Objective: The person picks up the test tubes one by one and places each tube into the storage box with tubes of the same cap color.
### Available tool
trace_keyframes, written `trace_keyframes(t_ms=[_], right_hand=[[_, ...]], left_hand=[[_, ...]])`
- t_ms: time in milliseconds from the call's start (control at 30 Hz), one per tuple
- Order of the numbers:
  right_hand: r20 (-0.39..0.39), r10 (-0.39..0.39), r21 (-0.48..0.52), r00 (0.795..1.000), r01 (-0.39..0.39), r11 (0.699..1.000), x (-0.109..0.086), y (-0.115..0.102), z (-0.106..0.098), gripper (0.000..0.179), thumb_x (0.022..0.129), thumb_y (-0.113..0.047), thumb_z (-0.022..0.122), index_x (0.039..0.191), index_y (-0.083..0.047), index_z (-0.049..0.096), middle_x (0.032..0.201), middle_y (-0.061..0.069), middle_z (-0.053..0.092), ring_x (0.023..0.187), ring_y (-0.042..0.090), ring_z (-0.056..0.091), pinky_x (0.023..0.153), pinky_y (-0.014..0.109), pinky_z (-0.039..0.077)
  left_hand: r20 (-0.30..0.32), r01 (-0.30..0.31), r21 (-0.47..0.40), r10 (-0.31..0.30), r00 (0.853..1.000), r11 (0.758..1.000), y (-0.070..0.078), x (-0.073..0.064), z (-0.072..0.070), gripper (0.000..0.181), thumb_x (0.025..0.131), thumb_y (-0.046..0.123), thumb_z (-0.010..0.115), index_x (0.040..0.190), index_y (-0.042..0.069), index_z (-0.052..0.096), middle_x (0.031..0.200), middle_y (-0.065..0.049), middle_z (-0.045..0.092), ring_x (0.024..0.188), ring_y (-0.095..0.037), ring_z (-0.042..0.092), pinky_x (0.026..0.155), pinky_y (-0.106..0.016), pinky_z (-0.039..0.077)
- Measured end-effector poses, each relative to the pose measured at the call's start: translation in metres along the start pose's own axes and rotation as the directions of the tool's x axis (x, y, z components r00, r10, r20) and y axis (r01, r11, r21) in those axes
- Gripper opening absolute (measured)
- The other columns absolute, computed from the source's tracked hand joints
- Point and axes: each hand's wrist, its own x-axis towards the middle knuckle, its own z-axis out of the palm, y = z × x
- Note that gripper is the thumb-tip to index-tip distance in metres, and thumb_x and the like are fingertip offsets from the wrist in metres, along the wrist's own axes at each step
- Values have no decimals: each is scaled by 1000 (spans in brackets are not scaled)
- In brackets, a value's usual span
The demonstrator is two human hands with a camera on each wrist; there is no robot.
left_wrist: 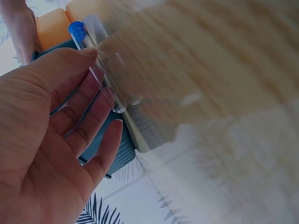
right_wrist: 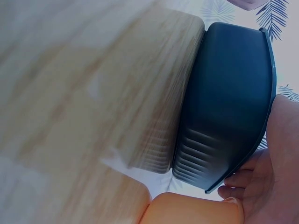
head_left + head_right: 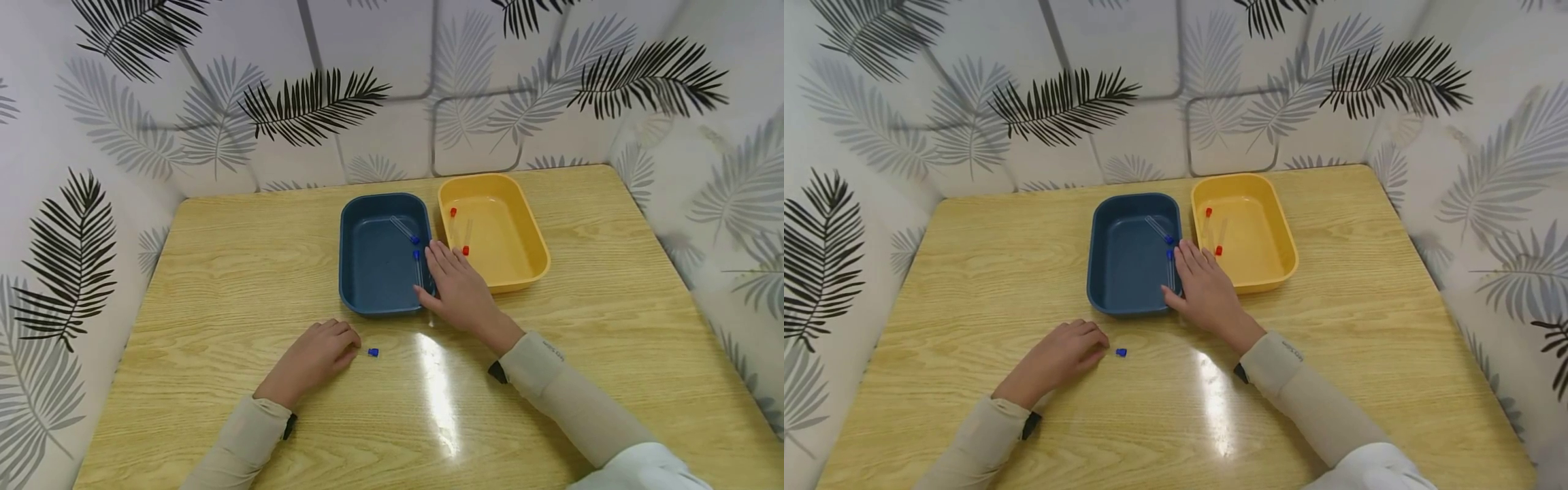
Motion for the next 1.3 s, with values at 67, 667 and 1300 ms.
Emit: trace_keyframes(t_ms=[67, 667, 1300], right_hand=[[-1, 2, 0, 1000, -2, 1000, 0, 0, 0, 75, 94, -53, 38, 145, 1, 25, 151, 15, 21, 140, 25, 12, 112, 40, 8], [15, 7, -3, 1000, -7, 1000, 0, 0, 0, 76, 95, -54, 34, 145, 1, 24, 152, 14, 19, 140, 24, 11, 112, 38, 6], [11, 15, -9, 1000, -15, 1000, 0, 0, 0, 76, 94, -54, 36, 145, 1, 25, 152, 14, 20, 140, 24, 11, 112, 37, 5]], left_hand=[[-4, -3, -9, 3, 1000, 1000, 0, 0, 0, 7, 88, 18, 64, 95, 18, 65, 92, 7, 59, 87, -12, 54, 74, -32, 45], [-5, -97, -82, 97, 995, 992, 2, 4, 0, 7, 86, 15, 66, 92, 15, 63, 87, 7, 58, 77, -9, 54, 71, -29, 47], [38, -87, -194, 96, 995, 977, 25, 5, -14, 13, 89, 17, 61, 101, 17, 61, 97, 10, 57, 88, -4, 53, 78, -23, 47]])
